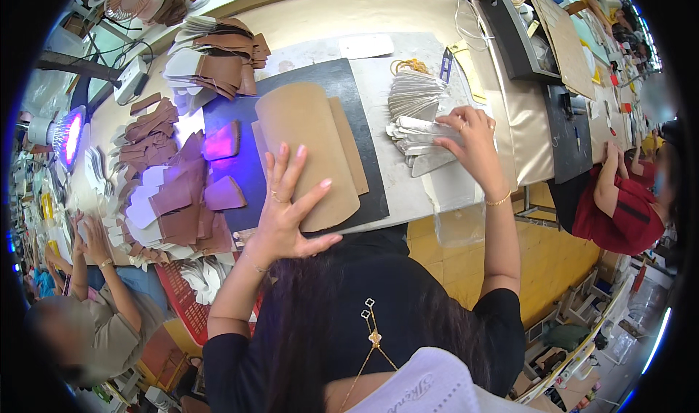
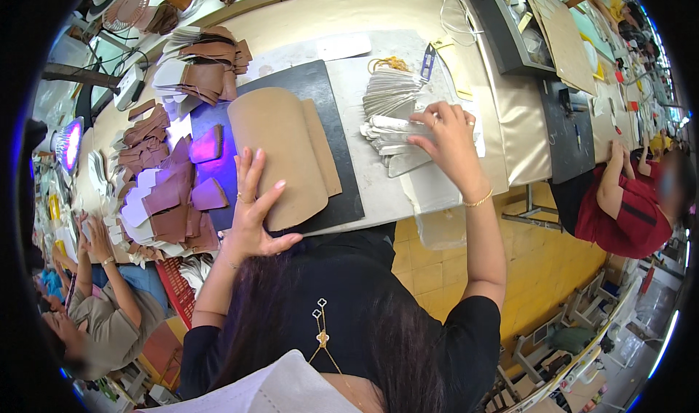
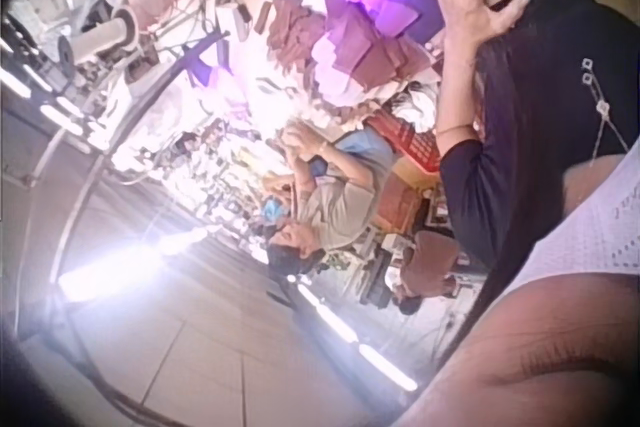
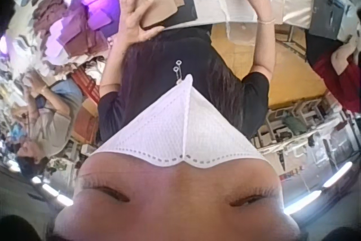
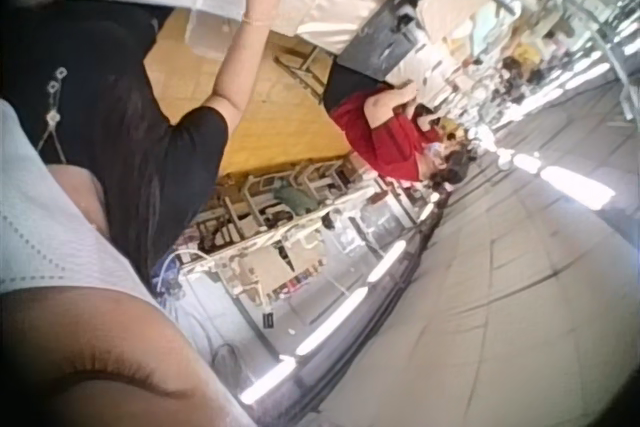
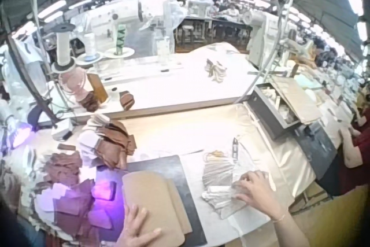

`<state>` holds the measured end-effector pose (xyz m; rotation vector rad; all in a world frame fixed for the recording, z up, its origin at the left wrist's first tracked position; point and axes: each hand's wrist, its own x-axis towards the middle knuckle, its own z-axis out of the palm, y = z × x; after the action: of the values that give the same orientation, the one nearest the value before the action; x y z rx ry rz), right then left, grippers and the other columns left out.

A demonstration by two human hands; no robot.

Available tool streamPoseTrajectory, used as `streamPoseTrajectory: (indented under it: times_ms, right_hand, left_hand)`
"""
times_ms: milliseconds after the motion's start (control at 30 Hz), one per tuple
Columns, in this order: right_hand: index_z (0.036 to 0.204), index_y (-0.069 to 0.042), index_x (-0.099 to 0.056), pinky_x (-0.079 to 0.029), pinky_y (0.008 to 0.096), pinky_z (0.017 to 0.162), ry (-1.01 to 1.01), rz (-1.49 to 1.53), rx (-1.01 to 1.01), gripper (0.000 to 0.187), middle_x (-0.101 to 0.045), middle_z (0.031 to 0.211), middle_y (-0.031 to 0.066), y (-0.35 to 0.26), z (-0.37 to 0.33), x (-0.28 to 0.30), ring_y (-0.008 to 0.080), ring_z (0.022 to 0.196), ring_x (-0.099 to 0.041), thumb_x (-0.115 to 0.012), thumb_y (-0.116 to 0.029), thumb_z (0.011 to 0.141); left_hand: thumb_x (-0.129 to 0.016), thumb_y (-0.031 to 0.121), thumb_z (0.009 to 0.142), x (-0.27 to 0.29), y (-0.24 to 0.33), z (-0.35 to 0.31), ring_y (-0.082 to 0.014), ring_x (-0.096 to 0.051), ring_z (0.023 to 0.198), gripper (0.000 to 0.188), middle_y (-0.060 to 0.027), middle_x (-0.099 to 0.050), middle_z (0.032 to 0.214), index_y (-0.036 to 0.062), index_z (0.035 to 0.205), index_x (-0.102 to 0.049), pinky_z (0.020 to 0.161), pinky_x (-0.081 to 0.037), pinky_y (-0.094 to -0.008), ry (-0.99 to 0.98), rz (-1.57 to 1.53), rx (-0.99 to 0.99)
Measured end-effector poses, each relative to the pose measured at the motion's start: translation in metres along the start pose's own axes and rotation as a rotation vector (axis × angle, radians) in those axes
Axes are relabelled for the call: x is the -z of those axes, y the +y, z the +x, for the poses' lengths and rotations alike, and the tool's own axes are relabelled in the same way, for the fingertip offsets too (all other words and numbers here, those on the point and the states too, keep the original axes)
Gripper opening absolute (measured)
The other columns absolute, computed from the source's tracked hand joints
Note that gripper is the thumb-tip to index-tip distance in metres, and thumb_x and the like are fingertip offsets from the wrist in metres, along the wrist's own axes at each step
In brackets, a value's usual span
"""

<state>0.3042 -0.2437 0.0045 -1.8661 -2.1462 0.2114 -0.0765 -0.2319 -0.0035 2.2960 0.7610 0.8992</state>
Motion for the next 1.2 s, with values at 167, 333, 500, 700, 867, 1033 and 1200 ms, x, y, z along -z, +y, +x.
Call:
streamPoseTrajectory:
  times_ms: [167,333,500,700,867,1033,1200]
  right_hand:
    - [0.108,-0.014,-0.073,-0.043,0.0374,0.085,0.199,-0.076,0.115,0.032,-0.063,0.098,0.0018,-0.009,-0.012,-0.024,0.0222,0.092,-0.058,-0.08,-0.015,0.077]
    - [0.103,-0.012,-0.072,-0.045,0.037,0.081,0.339,-0.135,0.233,0.028,-0.066,0.094,0.0029,-0.01,-0.016,-0.037,0.0233,0.085,-0.06,-0.078,-0.008,0.076]
    - [0.099,-0.009,-0.07,-0.047,0.0376,0.078,0.245,-0.037,0.205,0.025,-0.067,0.09,0.0042,-0.008,-0.015,-0.034,0.0242,0.081,-0.061,-0.074,-0.001,0.076]
    - [0.101,-0.008,-0.07,-0.046,0.0349,0.076,0.185,-0.036,0.117,0.026,-0.065,0.09,0.0024,-0.011,-0.006,-0.023,0.0225,0.078,-0.06,-0.073,0.0,0.077]
    - [0.102,-0.009,-0.072,-0.046,0.0357,0.075,0.215,-0.12,0.177,0.024,-0.064,0.092,0.0053,-0.011,0.006,-0.024,0.024,0.082,-0.06,-0.075,-0.005,0.078]
    - [0.098,-0.008,-0.07,-0.046,0.0351,0.078,0.29,-0.19,0.288,0.022,-0.064,0.091,0.0035,-0.008,0.005,-0.033,0.0217,0.086,-0.06,-0.072,-0.009,0.076]
    - [0.096,-0.008,-0.063,-0.045,0.0367,0.083,0.215,-0.117,0.268,0.016,-0.065,0.091,0.0051,-0.004,0.006,-0.031,0.0232,0.088,-0.061,-0.068,-0.005,0.081]
  left_hand:
    - [-0.08,0.054,0.076,0.025,-0.009,-0.014,-0.055,-0.019,0.147,0.09,-0.0296,-0.02,0.161,0.0185,0.149,-0.042,0.116,-0.02,-0.066,0.107,-0.047,-0.058]
    - [-0.075,0.054,0.083,0.049,-0.009,-0.031,-0.0533,-0.025,0.146,0.083,-0.0327,-0.026,0.157,0.0158,0.148,-0.041,0.116,-0.023,-0.0644,0.255,0.041,-0.025]
    - [-0.072,0.052,0.087,0.065,-0.008,-0.04,-0.0502,-0.033,0.143,0.081,-0.0333,-0.029,0.154,0.0137,0.149,-0.038,0.115,-0.031,-0.059,0.328,0.104,0.018]
    - [-0.073,0.036,0.09,0.071,-0.011,-0.037,-0.0443,-0.039,0.141,0.073,-0.0273,-0.035,0.152,0.0133,0.149,-0.038,0.114,-0.036,-0.0548,0.416,-0.008,0.06]
    - [-0.074,0.024,0.089,0.071,-0.01,-0.028,-0.0412,-0.046,0.136,0.066,-0.0253,-0.043,0.148,0.0107,0.145,-0.041,0.112,-0.039,-0.0519,0.361,0.112,0.079]
    - [-0.073,0.013,0.089,0.071,-0.015,-0.012,-0.039,-0.052,0.13,0.06,-0.0248,-0.049,0.144,0.009,0.142,-0.044,0.109,-0.042,-0.0496,0.328,0.18,0.059]
    - [-0.07,0.007,0.089,0.071,-0.017,-0.002,-0.038,-0.056,0.126,0.058,-0.0248,-0.049,0.143,0.009,0.142,-0.044,0.107,-0.045,-0.048,0.326,0.159,0.063]
